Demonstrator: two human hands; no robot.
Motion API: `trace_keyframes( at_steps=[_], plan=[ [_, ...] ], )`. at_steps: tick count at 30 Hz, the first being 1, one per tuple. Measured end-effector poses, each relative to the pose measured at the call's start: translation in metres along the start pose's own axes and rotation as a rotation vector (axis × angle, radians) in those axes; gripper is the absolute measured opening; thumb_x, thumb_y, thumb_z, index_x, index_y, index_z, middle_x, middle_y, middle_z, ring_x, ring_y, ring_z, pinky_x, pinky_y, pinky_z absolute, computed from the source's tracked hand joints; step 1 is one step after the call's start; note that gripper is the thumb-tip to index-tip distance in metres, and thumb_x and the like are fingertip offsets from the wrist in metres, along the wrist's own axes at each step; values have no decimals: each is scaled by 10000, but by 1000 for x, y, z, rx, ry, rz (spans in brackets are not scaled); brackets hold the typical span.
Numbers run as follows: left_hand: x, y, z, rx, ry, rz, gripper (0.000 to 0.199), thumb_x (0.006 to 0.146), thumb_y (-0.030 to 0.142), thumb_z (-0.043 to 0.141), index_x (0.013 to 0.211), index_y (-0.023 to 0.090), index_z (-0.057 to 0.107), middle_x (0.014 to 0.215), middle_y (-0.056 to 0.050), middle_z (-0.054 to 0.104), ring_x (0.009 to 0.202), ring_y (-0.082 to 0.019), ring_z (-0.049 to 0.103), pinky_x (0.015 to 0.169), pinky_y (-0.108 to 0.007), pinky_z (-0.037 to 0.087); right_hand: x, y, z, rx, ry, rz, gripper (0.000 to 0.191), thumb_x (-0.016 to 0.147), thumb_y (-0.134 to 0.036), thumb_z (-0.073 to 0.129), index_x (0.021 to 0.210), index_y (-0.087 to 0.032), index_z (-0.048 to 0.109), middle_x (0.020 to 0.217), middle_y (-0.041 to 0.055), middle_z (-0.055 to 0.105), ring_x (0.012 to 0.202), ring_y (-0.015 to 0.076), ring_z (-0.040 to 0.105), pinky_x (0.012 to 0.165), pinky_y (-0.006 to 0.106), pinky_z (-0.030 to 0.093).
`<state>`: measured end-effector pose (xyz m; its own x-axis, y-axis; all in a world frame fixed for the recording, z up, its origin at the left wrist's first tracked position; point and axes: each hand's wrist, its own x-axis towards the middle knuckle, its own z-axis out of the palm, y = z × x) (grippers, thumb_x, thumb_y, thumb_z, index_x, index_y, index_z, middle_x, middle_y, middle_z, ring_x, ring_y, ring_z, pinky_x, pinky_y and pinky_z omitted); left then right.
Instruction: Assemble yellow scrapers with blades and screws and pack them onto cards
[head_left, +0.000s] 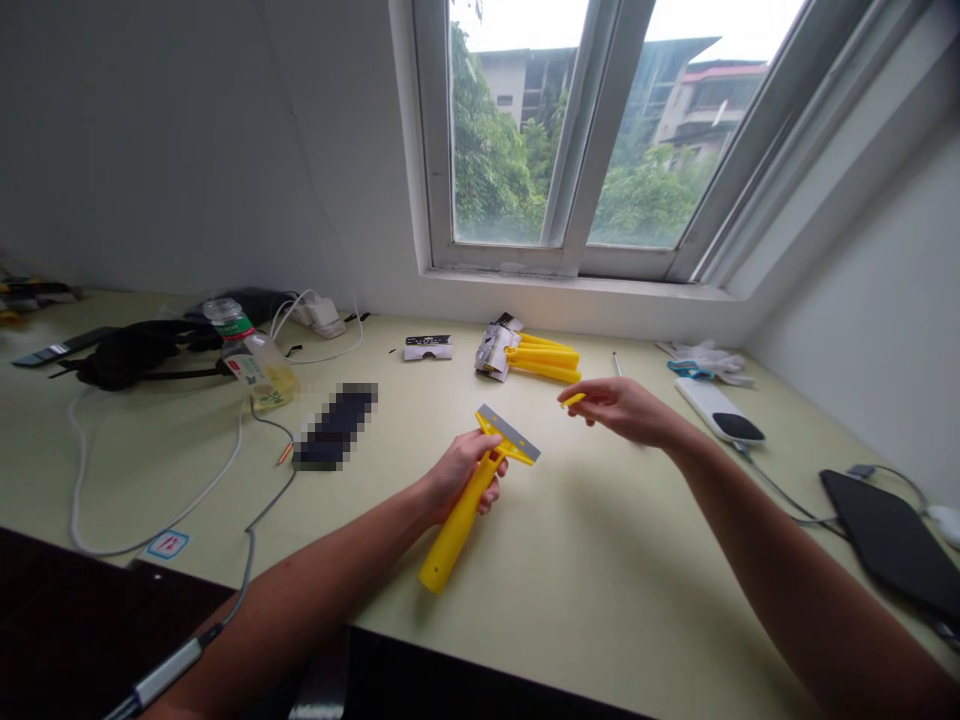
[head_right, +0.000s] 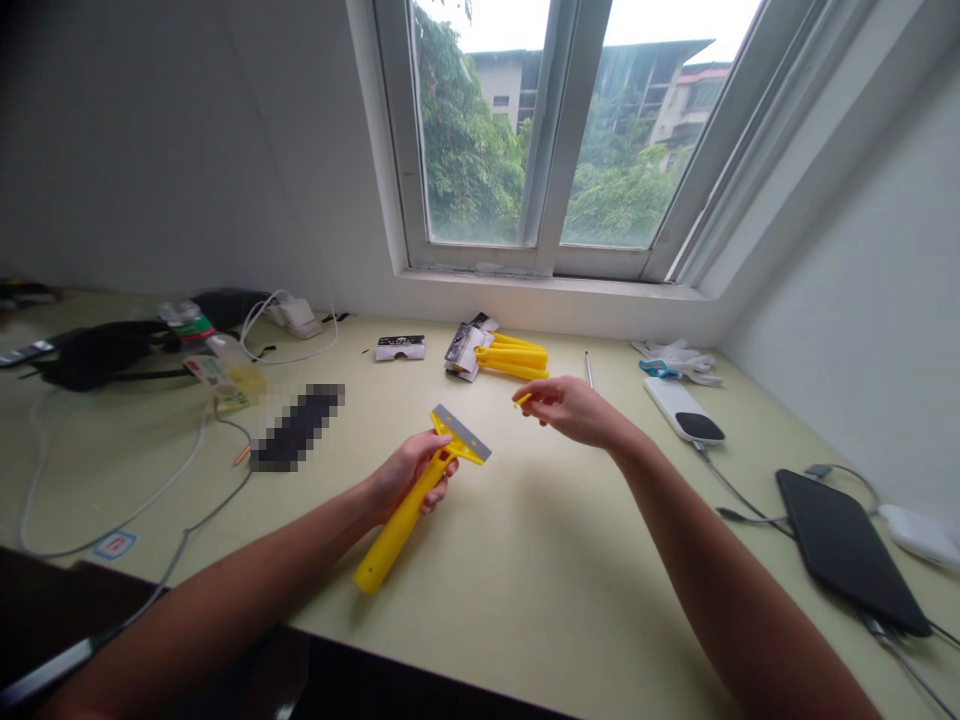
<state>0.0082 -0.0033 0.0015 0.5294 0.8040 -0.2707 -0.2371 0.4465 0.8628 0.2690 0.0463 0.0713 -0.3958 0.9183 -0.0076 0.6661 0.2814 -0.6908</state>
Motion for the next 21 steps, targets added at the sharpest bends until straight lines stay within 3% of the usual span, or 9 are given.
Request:
trace_keyframes(
  at_steps=[2,5,13,17,21],
  plan=[
    [0,0,1,13,16,2,291,847,460,538,918,194,444,694,31,517,406,-84,489,343,-206,415,-3,-4,-7,44,16,-53,385,806,-421,531,1040,-189,729,1003,78,718,805,180,635,726,297,494],
    [1,-1,2,32,26,3,317,846,477,552,911,186,445,645,29,519,431,-104,520,377,-229,463,-9,-13,-11,40,18,-103,362,835,-397,503,1022,-205,747,1039,61,719,910,206,631,788,305,490],
    [1,-3,3,93,26,-17,337,850,503,557,877,183,453,582,31,519,365,-84,454,314,-194,393,-22,-41,8,49,-14,-144,366,851,-451,573,1072,-192,707,756,35,673,581,112,531,524,238,426],
    [-1,-2,3,123,30,-45,362,848,527,544,856,167,499,550,34,498,352,-79,438,300,-182,366,-23,-49,16,31,4,-160,456,852,-407,581,1271,-227,586,711,2,646,565,106,528,526,229,427],
    [-1,-2,3,146,23,-48,386,847,539,533,823,154,529,532,33,484,344,-78,432,294,-182,361,-22,-51,21,-26,22,-141,401,836,-412,597,1184,-217,635,773,27,686,604,123,577,548,237,443]
  ],
)
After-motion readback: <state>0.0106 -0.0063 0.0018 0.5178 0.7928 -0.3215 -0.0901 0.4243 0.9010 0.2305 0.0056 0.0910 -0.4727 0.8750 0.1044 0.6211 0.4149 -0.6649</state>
